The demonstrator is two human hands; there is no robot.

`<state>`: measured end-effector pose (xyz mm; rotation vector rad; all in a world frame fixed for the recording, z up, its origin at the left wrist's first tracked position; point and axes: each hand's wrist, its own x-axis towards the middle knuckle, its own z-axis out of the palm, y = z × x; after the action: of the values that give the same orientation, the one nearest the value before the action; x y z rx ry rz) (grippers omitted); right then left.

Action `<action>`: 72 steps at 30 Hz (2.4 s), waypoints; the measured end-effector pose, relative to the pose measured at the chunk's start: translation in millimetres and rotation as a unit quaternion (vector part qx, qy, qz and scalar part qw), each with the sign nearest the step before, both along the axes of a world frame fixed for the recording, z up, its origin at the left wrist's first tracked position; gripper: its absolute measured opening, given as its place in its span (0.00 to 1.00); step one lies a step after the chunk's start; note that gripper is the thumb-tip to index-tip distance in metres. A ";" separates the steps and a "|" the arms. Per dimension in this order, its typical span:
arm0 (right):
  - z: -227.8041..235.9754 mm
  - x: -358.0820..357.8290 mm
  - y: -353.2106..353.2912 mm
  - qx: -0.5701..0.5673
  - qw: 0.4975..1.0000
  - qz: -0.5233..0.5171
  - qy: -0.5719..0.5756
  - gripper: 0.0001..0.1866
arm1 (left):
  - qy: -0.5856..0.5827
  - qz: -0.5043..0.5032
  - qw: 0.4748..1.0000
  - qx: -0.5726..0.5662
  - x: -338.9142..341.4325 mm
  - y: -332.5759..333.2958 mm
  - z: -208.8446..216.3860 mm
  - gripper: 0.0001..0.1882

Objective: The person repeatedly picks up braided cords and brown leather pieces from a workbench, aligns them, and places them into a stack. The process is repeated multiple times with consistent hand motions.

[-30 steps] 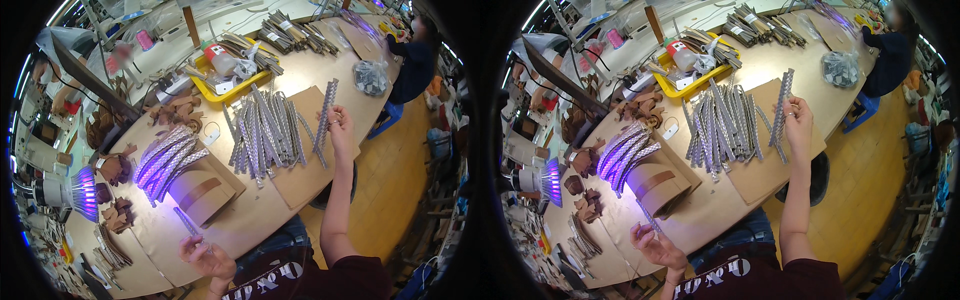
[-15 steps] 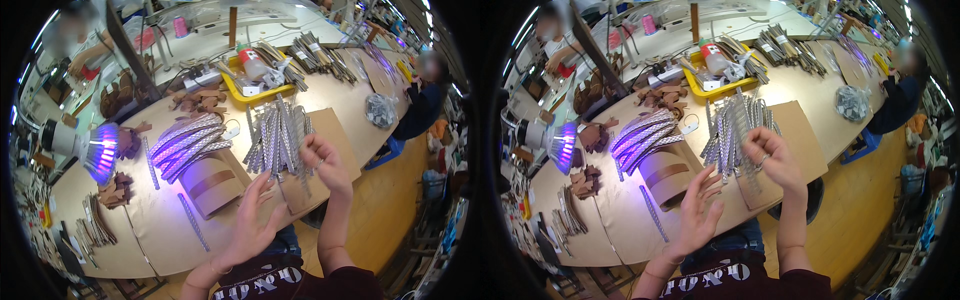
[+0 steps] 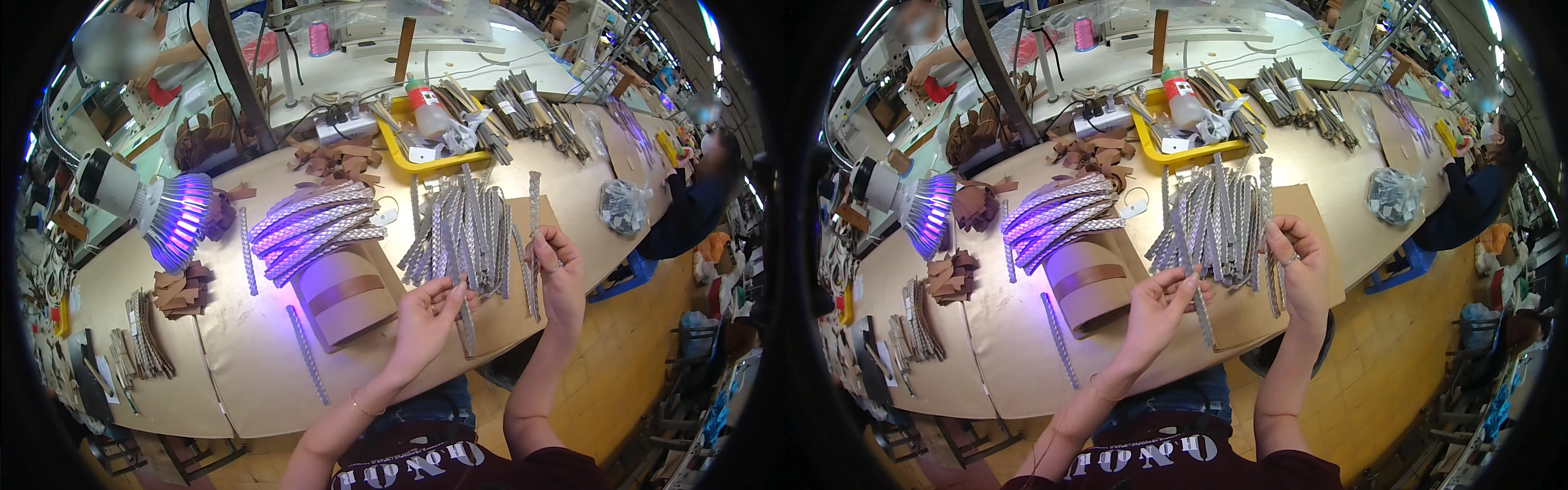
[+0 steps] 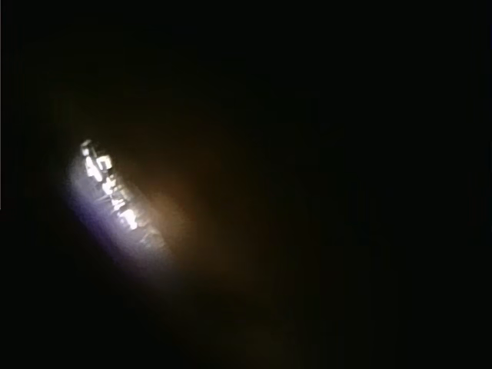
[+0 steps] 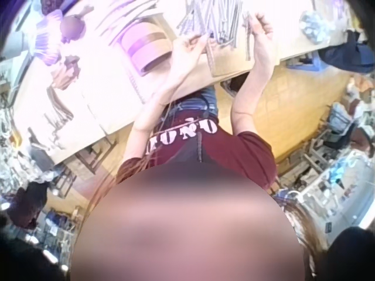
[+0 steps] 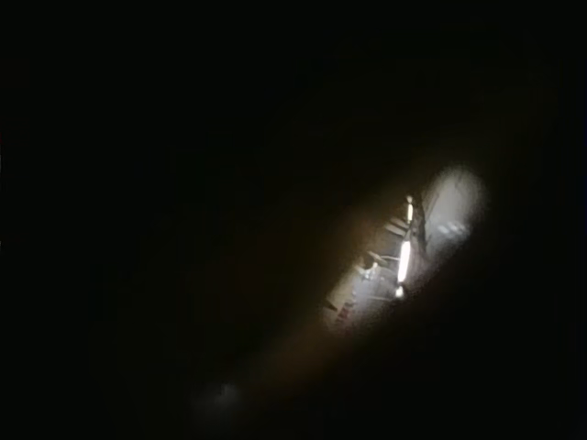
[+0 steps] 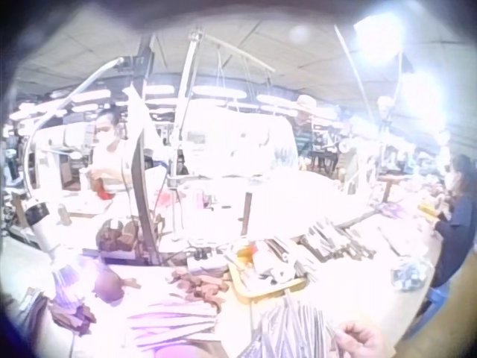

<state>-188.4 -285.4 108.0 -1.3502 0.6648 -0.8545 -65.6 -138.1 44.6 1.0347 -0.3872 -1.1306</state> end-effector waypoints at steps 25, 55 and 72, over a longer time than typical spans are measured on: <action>-9.4 81.6 91.7 0.279 0.860 0.426 -0.032 0.30 | -0.082 0.226 0.969 -0.063 90.9 75.8 71.3 0.06; 2.9 171.9 96.9 0.042 0.944 0.323 0.054 0.19 | 0.036 0.401 0.911 -0.090 156.1 147.5 10.0 0.10; -2.5 117.0 47.8 0.066 0.970 0.233 -0.016 0.12 | 0.058 0.305 0.939 -0.148 146.7 111.8 23.5 0.14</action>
<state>-71.3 -237.5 105.5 -1.2964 0.3471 -0.4435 81.1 -26.4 68.1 0.7384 -0.1160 -0.5475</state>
